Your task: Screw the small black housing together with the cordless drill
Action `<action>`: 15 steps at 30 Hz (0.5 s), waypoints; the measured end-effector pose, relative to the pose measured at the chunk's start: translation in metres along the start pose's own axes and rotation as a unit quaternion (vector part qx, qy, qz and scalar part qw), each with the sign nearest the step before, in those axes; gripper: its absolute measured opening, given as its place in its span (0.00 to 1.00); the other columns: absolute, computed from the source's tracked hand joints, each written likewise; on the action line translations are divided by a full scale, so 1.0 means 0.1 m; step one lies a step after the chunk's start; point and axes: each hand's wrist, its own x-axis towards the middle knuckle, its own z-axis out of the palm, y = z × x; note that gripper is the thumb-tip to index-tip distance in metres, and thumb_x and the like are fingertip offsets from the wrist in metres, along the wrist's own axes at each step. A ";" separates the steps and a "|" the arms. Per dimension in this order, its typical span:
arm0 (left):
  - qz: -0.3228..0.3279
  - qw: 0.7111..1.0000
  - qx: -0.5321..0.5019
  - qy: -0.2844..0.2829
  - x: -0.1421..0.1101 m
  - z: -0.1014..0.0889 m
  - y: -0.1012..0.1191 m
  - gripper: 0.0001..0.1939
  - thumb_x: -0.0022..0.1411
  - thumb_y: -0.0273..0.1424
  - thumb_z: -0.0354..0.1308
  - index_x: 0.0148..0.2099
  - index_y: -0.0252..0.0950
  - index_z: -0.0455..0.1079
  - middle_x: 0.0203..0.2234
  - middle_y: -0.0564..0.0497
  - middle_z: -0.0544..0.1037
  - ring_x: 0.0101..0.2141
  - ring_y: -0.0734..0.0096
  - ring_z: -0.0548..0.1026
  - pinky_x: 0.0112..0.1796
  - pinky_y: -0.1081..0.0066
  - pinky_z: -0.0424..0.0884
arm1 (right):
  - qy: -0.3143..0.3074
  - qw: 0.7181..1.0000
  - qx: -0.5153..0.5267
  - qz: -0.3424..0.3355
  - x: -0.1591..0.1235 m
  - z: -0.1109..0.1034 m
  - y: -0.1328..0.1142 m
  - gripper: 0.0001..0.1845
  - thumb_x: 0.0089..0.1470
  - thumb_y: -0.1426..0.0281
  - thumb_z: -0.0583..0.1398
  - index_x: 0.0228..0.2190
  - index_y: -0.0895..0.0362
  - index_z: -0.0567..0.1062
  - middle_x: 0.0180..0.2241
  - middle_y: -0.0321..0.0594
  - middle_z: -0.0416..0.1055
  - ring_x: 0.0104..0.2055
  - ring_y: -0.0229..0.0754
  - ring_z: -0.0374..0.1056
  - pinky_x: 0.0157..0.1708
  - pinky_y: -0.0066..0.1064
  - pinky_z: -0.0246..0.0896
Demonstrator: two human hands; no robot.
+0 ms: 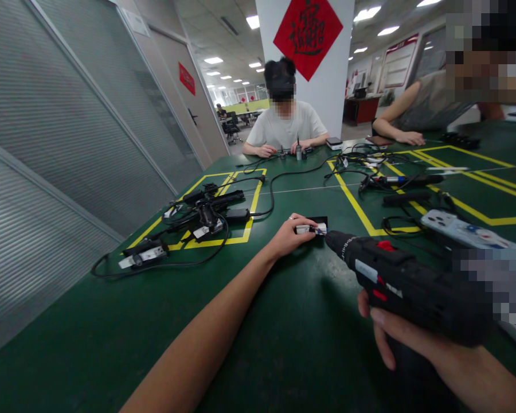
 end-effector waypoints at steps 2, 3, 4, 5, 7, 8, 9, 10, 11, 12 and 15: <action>0.000 1.000 0.005 0.000 0.00 0.00 0.00 0.14 0.55 0.34 0.59 0.45 0.37 0.74 0.41 0.47 0.69 0.44 0.67 0.67 0.48 0.66 0.64 | 0.005 1.000 0.002 -0.006 0.00 0.01 -0.01 0.08 0.49 0.65 0.63 0.31 0.54 0.70 0.25 0.30 0.74 0.14 0.31 0.68 0.17 0.23 0.63; 0.002 1.000 0.008 0.001 0.01 0.00 -0.01 0.14 0.55 0.34 0.59 0.45 0.37 0.74 0.41 0.47 0.70 0.45 0.67 0.67 0.48 0.66 0.64 | 0.010 1.000 -0.001 -0.002 0.00 0.01 -0.01 0.09 0.49 0.64 0.63 0.31 0.54 0.70 0.27 0.31 0.74 0.14 0.31 0.68 0.17 0.24 0.63; 0.004 1.000 0.009 0.001 0.01 0.00 -0.01 0.14 0.56 0.35 0.59 0.45 0.37 0.74 0.41 0.47 0.70 0.45 0.67 0.67 0.49 0.66 0.63 | 0.014 1.000 -0.005 0.002 0.00 0.02 -0.02 0.09 0.49 0.64 0.63 0.32 0.54 0.71 0.27 0.32 0.75 0.14 0.31 0.68 0.17 0.24 0.63; 0.006 1.000 0.011 0.000 0.02 -0.01 -0.01 0.14 0.56 0.35 0.58 0.45 0.37 0.74 0.41 0.47 0.70 0.45 0.67 0.67 0.49 0.66 0.63 | 0.017 1.000 -0.010 0.008 -0.01 0.02 -0.02 0.10 0.49 0.63 0.63 0.32 0.54 0.71 0.27 0.32 0.75 0.14 0.32 0.68 0.17 0.25 0.63; 0.009 1.000 0.011 0.000 0.02 -0.01 -0.02 0.14 0.57 0.36 0.57 0.45 0.37 0.74 0.40 0.47 0.70 0.44 0.68 0.67 0.49 0.66 0.63 | 0.017 1.000 -0.019 0.014 -0.01 0.02 -0.03 0.10 0.49 0.63 0.63 0.32 0.54 0.71 0.25 0.32 0.75 0.14 0.33 0.68 0.18 0.26 0.63; 0.010 1.000 0.011 0.000 0.02 -0.01 -0.02 0.14 0.57 0.36 0.57 0.45 0.37 0.74 0.40 0.47 0.70 0.44 0.68 0.67 0.49 0.66 0.63 | 0.017 1.000 -0.020 0.012 0.00 0.02 -0.03 0.10 0.49 0.63 0.63 0.31 0.54 0.72 0.25 0.32 0.75 0.14 0.33 0.68 0.17 0.26 0.63; 0.010 1.000 0.009 -0.001 0.02 -0.01 -0.02 0.14 0.58 0.36 0.57 0.45 0.37 0.74 0.40 0.48 0.70 0.44 0.69 0.67 0.49 0.67 0.63 | 0.013 1.000 -0.021 0.010 0.00 0.02 -0.03 0.09 0.49 0.63 0.63 0.31 0.54 0.72 0.24 0.32 0.75 0.14 0.33 0.68 0.18 0.27 0.63; 0.010 1.000 0.007 -0.001 0.02 0.00 -0.03 0.14 0.58 0.35 0.57 0.45 0.37 0.74 0.40 0.48 0.70 0.44 0.69 0.67 0.48 0.67 0.63 | 0.009 1.000 -0.023 0.008 0.00 0.01 -0.03 0.09 0.49 0.63 0.63 0.30 0.54 0.72 0.21 0.30 0.74 0.14 0.34 0.69 0.18 0.27 0.63; 0.009 1.000 0.006 0.000 0.02 0.00 -0.03 0.14 0.58 0.35 0.56 0.45 0.37 0.74 0.40 0.48 0.70 0.44 0.68 0.67 0.48 0.67 0.63 | 0.005 1.000 -0.024 0.007 0.00 0.01 -0.03 0.09 0.50 0.63 0.63 0.30 0.54 0.72 0.19 0.29 0.73 0.14 0.34 0.69 0.18 0.27 0.64; 0.009 1.000 0.005 0.000 0.02 0.00 -0.03 0.14 0.58 0.35 0.56 0.45 0.37 0.74 0.40 0.48 0.70 0.44 0.68 0.67 0.48 0.67 0.63 | 0.003 1.000 -0.023 0.006 0.00 0.01 -0.03 0.08 0.50 0.63 0.62 0.31 0.54 0.71 0.18 0.29 0.73 0.14 0.34 0.69 0.19 0.26 0.64; 0.005 1.000 0.007 -0.002 0.02 0.00 -0.02 0.14 0.58 0.35 0.56 0.45 0.38 0.74 0.40 0.48 0.70 0.44 0.68 0.67 0.49 0.66 0.63 | 0.007 1.000 -0.018 0.004 0.00 0.01 -0.04 0.09 0.50 0.63 0.62 0.32 0.54 0.71 0.21 0.29 0.74 0.14 0.34 0.69 0.19 0.27 0.64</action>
